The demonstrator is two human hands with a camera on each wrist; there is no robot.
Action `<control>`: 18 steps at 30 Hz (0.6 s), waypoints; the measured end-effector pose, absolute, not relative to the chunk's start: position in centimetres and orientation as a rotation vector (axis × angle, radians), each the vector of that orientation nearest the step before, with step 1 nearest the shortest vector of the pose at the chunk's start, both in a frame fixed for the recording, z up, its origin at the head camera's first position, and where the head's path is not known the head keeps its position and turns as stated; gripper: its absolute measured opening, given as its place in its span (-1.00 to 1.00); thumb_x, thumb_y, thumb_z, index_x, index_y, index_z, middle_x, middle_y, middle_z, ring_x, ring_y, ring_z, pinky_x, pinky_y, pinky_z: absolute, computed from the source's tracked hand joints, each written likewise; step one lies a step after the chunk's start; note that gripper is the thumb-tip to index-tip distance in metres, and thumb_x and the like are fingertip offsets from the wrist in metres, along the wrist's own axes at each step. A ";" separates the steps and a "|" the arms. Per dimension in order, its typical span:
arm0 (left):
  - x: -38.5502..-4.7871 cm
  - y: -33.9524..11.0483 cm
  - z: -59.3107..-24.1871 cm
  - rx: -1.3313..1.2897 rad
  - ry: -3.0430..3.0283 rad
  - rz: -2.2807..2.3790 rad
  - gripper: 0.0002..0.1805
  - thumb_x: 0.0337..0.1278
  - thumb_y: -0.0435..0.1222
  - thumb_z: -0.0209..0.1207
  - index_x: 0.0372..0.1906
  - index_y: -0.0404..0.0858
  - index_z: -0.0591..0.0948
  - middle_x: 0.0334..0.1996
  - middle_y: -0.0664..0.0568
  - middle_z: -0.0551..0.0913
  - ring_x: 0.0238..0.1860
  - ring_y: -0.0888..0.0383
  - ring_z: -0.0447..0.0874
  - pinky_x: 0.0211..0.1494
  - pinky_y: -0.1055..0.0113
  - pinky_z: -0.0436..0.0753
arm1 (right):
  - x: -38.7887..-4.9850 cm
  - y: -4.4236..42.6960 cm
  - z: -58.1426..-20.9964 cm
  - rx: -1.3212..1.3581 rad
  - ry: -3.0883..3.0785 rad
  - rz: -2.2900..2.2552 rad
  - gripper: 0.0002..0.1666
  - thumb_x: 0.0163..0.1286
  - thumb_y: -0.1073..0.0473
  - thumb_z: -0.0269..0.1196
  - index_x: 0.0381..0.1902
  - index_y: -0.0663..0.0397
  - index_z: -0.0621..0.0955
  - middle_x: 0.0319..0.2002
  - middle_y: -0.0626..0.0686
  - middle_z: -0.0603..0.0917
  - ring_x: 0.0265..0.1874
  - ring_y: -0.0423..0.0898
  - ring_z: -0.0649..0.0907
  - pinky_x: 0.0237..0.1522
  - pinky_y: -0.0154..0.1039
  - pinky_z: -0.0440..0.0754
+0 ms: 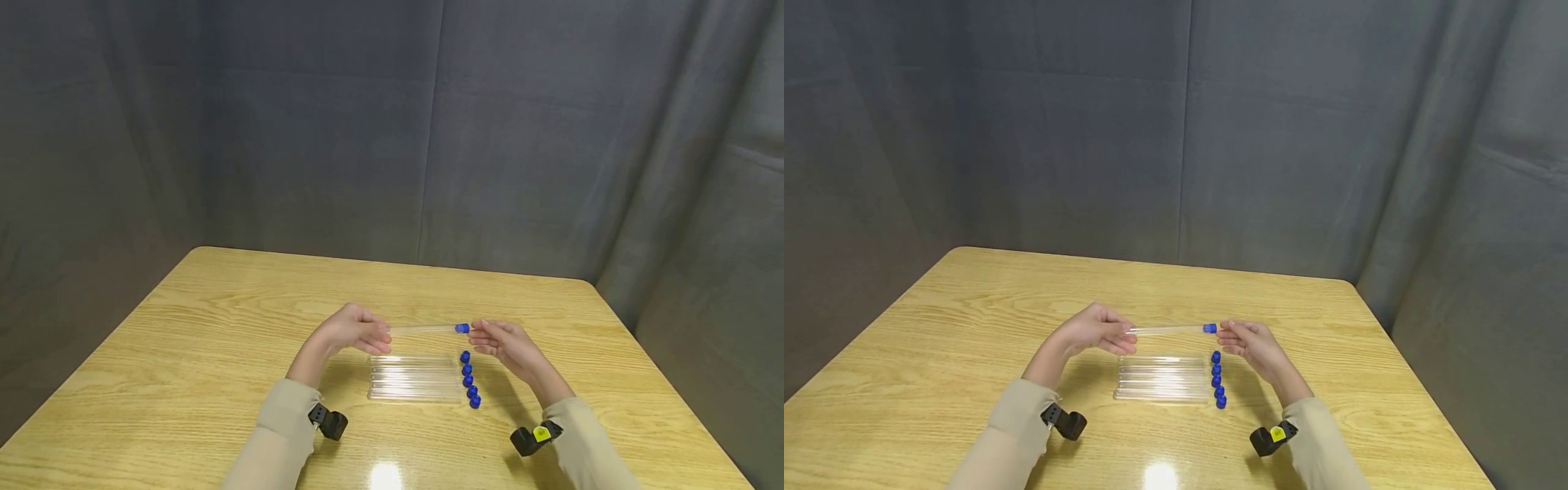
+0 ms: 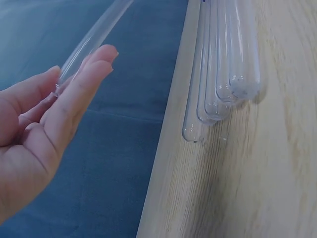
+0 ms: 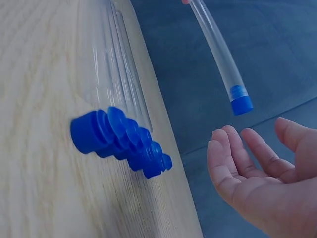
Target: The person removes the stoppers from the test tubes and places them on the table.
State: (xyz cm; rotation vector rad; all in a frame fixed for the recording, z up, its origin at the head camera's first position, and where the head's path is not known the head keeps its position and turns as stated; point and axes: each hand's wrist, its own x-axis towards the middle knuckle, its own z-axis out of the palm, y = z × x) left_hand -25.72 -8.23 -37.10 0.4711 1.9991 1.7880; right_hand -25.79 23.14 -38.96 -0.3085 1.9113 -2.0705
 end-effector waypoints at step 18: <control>-24.9 -8.8 -37.5 0.556 1.831 1.796 -0.74 0.22 -0.47 -0.04 -0.12 -0.65 0.47 -0.38 -0.29 0.61 -0.33 -0.06 0.65 -0.22 0.18 0.59 | -23.3 22.6 -38.6 -0.484 1.928 -1.995 -0.55 0.37 0.23 0.03 0.04 0.56 0.34 -0.22 0.08 0.58 -0.21 -0.06 0.60 -0.10 -0.22 0.53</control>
